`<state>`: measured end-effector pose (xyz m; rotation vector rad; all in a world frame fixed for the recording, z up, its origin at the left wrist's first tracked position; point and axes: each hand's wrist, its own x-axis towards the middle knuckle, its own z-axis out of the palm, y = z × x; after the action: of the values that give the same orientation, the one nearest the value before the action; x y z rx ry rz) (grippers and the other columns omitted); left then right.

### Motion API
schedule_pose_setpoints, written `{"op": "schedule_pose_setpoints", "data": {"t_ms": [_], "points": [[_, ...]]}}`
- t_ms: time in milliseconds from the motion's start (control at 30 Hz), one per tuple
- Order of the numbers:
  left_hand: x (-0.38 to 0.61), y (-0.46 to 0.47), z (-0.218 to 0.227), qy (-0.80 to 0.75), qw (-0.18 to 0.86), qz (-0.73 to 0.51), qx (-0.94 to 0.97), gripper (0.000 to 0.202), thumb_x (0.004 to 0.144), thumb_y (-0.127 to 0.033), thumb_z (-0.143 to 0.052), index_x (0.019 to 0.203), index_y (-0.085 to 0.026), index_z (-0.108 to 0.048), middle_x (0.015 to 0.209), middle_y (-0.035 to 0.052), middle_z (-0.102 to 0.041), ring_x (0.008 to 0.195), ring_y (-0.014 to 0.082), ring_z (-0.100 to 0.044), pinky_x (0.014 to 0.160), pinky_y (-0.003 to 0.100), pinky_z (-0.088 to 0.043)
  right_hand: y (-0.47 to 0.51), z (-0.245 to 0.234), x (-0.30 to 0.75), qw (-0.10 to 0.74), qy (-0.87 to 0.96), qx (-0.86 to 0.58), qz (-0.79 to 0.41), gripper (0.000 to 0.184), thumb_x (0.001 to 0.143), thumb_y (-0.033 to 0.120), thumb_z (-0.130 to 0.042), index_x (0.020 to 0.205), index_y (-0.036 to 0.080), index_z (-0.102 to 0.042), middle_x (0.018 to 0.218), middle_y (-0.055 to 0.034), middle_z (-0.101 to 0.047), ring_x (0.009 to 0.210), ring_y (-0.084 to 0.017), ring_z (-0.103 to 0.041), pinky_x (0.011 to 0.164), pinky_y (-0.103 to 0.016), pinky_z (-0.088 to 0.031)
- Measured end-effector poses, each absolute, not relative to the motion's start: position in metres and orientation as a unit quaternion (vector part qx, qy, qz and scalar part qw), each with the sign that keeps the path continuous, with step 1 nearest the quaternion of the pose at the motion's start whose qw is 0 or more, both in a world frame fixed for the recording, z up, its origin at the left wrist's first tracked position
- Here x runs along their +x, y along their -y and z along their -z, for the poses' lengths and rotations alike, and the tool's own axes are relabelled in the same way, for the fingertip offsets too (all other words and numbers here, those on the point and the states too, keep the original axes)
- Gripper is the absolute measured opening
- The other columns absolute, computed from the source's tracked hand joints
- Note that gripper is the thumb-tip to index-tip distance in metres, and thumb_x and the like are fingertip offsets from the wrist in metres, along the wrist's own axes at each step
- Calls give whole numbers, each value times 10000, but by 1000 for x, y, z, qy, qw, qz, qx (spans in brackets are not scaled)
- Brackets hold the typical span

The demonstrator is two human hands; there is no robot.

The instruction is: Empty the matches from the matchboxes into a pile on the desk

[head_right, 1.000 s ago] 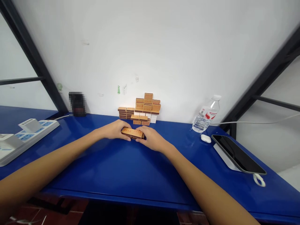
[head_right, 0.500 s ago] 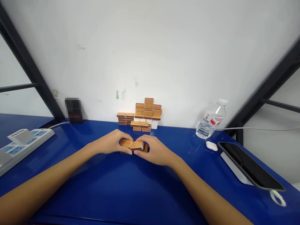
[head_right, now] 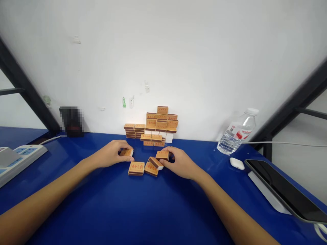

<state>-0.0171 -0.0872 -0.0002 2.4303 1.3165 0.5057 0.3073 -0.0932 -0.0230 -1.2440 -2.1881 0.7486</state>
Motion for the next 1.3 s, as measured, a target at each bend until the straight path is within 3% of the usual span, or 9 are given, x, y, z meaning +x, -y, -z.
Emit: {"op": "schedule_pose_setpoints", "data": {"t_ms": [200,300,400,600,767,900,1067,1200,1300], "points": [[-13,106,-2,-440,172,-226,852,363,966,-553,-629,1143,-270,-771,1196,64,-736,1094,251,-667,1006,413,-501,102,16,304,267,829,-435,-226,344,951,441,-645,1240,260,-692,1338,-102,-653,1250,-275,-597,1095,-496,-477],[-3,116,-1,-408,176,-220,868,436,848,-580,-764,1170,-287,-767,1284,77,-698,1166,289,-638,1016,453,-519,114,24,288,276,847,-413,-188,418,876,570,-734,1145,252,-702,1343,-126,-631,1323,-315,-537,1129,-538,-444],[7,123,-1,-389,160,-219,880,360,772,-542,-838,1014,-279,-797,1269,77,-693,1198,304,-616,1030,465,-515,124,30,274,286,859,-395,-155,465,794,569,-814,1100,244,-684,1315,-140,-637,1294,-339,-545,1087,-557,-465],[-10,116,-24,-408,164,-223,870,285,813,-491,-790,962,-249,-790,1021,43,-757,914,228,-684,832,362,-543,115,5,296,307,867,-370,-130,351,893,446,-706,1178,248,-652,1342,-120,-640,1315,-299,-546,1136,-489,-436],[-62,91,-31,-522,129,-172,825,275,759,-466,-782,927,-249,-798,951,25,-771,877,228,-687,809,343,-512,91,-10,346,190,836,-506,-96,333,818,433,-719,1085,235,-695,1185,-101,-717,1147,-315,-638,1034,-448,-500],[-76,84,-22,-557,174,-89,807,435,707,-564,-802,977,-223,-796,855,34,-743,773,223,-671,680,313,-500,83,-4,359,95,828,-539,-121,400,768,494,-764,1069,233,-735,1198,-96,-717,1146,-326,-646,1021,-440,-513],[-51,98,-17,-533,149,-131,823,854,679,-685,-807,1406,-271,-638,1248,90,-692,1104,301,-663,929,389,-527,94,-2,341,106,833,-520,-154,652,771,526,-787,1342,240,-658,1364,-116,-636,1243,-313,-606,1102,-462,-478],[-32,109,-10,-491,164,-113,848,896,671,-741,-797,1424,-290,-622,1357,103,-611,1214,339,-607,996,422,-500,106,-3,323,96,845,-484,-206,807,786,556,-793,1492,251,-548,1459,-128,-550,1311,-319,-557,1123,-481,-460],[-22,115,-10,-477,180,-101,854,853,668,-753,-798,1357,-269,-659,1255,90,-626,1083,300,-635,886,375,-514,113,-5,315,99,851,-464,-226,721,834,515,-763,1477,261,-557,1423,-111,-564,1283,-291,-566,1118,-452,-457]]}}
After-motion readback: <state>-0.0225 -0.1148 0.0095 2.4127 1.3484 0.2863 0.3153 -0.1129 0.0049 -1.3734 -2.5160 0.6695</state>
